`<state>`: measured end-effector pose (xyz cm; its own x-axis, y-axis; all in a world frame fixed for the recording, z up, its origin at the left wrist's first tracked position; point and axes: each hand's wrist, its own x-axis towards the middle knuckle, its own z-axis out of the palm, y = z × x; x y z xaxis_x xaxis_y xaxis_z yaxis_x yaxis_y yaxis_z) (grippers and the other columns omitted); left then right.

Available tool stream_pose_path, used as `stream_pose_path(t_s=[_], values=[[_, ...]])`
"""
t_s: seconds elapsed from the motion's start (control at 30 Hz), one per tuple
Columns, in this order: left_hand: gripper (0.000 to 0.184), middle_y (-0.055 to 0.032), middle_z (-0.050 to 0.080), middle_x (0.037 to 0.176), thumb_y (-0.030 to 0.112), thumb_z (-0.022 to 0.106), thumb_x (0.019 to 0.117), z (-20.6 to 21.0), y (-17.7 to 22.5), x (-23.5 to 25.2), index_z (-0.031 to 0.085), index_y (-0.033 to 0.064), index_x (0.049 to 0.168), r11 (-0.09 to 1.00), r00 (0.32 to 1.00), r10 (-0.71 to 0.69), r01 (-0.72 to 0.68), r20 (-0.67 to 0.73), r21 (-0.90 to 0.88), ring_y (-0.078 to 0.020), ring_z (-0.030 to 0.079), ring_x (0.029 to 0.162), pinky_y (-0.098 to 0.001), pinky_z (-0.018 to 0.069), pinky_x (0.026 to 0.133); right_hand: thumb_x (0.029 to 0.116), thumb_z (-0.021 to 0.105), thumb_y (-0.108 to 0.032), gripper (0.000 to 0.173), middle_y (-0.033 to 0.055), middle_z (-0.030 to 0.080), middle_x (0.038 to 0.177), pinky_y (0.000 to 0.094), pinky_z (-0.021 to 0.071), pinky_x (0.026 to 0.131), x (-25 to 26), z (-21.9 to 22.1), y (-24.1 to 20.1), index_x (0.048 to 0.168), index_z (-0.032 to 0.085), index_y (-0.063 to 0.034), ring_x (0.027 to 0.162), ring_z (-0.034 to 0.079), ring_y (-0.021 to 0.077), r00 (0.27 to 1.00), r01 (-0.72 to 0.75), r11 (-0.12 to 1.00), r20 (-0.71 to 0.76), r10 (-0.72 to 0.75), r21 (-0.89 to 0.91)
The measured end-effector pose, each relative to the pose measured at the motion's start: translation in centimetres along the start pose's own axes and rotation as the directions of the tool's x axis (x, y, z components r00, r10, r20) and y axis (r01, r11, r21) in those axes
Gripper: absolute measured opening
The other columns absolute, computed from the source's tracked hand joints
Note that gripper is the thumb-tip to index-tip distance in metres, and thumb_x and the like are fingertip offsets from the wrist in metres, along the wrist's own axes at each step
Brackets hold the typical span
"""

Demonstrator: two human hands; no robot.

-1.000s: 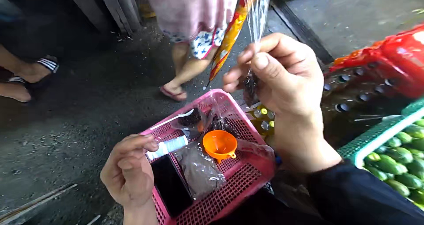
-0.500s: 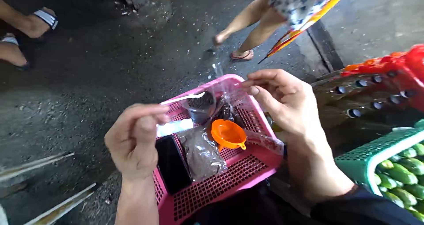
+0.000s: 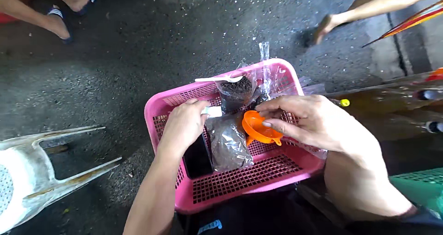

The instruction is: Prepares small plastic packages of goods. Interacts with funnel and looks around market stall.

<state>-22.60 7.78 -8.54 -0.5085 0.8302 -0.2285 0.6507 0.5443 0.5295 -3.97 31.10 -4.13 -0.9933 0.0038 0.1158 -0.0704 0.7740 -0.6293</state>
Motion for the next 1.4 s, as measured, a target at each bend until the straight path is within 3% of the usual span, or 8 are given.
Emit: stream_pose_path(t_s=[0.1,0.3,0.5,0.6,0.93,1.17,1.3,1.4], values=[[0.025,-0.0088,0.072,0.114,0.017,0.072,0.0954,0.5,-0.4,1.0,0.075,0.0161,0.120,0.995,0.998,-0.052,0.048,0.043,0.090,-0.0295,0.070,0.102,-0.0549,0.0566,0.088,0.1001,0.061,-0.037,0.030,-0.0070,0.073,0.099,0.0181,0.0579,0.083,0.2,0.5,-0.3,0.113,0.074,-0.0131,0.091,0.067,-0.0020,0.999,0.025,1.000,-0.021,-0.025,0.008],[0.021,-0.0099,0.076,0.103,0.011,0.061,0.1020,-1.6,-1.9,-0.5,0.077,0.0168,0.114,0.969,0.955,-0.221,0.238,-0.197,0.065,-0.0327,0.073,0.091,-0.0618,0.0561,0.079,0.1010,0.062,-0.028,0.024,-0.0051,0.074,0.096,0.0188,0.0587,0.083,0.4,2.0,0.0,0.107,0.075,-0.0090,0.090,0.068,-0.0008,0.987,0.105,0.988,-0.132,-0.089,0.117],[0.025,-0.0085,0.076,0.106,0.022,0.072,0.0963,-0.7,-1.5,-0.5,0.076,0.0237,0.121,0.907,0.916,-0.401,0.399,-0.013,0.135,-0.0333,0.072,0.098,-0.0633,0.0543,0.084,0.0997,0.063,-0.028,0.022,-0.0065,0.073,0.093,0.0180,0.0587,0.081,0.6,2.8,0.7,0.105,0.075,-0.0102,0.087,0.068,-0.0019,0.986,0.105,0.980,-0.143,-0.081,0.170],[0.035,-0.0091,0.073,0.116,0.021,0.079,0.0899,0.1,-1.5,0.3,0.073,0.0207,0.124,0.914,0.923,-0.379,0.365,0.057,0.176,-0.0345,0.070,0.106,-0.0636,0.0540,0.087,0.1000,0.064,-0.027,0.022,-0.0064,0.073,0.094,0.0171,0.0585,0.081,0.5,2.9,1.0,0.106,0.075,-0.0098,0.087,0.068,-0.0022,0.988,0.111,0.968,-0.133,-0.083,0.225],[0.015,-0.0072,0.075,0.089,0.031,0.070,0.0983,0.0,-1.5,1.0,0.078,0.0183,0.099,0.924,0.934,-0.355,0.358,-0.051,0.137,-0.0305,0.072,0.085,-0.0596,0.0544,0.075,0.0999,0.064,-0.029,0.022,-0.0099,0.071,0.090,0.0146,0.0574,0.077,0.0,3.2,1.9,0.107,0.075,-0.0118,0.084,0.066,-0.0049,0.988,0.101,0.954,-0.137,-0.064,0.283],[0.027,-0.0007,0.077,0.099,0.029,0.056,0.1066,-0.5,-2.3,0.3,0.075,0.0254,0.125,0.967,0.968,-0.248,0.246,0.027,0.065,-0.0180,0.071,0.081,-0.0472,0.0581,0.079,0.1004,0.063,-0.030,0.022,-0.0098,0.071,0.089,0.0147,0.0571,0.077,-0.1,3.2,2.1,0.107,0.074,-0.0117,0.084,0.065,-0.0047,0.990,0.096,0.955,-0.127,-0.062,0.280],[0.028,-0.0030,0.073,0.120,0.021,0.056,0.1061,-0.2,-3.1,-0.4,0.075,0.0202,0.126,0.993,0.995,-0.104,0.103,0.003,0.049,-0.0203,0.070,0.111,-0.0491,0.0547,0.096,0.1007,0.063,-0.030,0.023,-0.0090,0.071,0.089,0.0145,0.0567,0.077,0.0,3.4,2.1,0.107,0.074,-0.0114,0.084,0.065,-0.0047,0.992,0.086,0.957,-0.109,-0.058,0.279],[0.026,-0.0050,0.071,0.113,0.020,0.058,0.1047,0.1,-3.4,-0.7,0.076,0.0203,0.124,0.998,0.999,-0.036,0.036,-0.022,0.041,-0.0212,0.068,0.105,-0.0469,0.0567,0.089,0.1009,0.062,-0.031,0.023,-0.0099,0.071,0.089,0.0143,0.0565,0.077,0.2,3.4,2.0,0.107,0.074,-0.0125,0.084,0.065,-0.0052,0.994,0.083,0.960,-0.092,-0.060,0.268]])
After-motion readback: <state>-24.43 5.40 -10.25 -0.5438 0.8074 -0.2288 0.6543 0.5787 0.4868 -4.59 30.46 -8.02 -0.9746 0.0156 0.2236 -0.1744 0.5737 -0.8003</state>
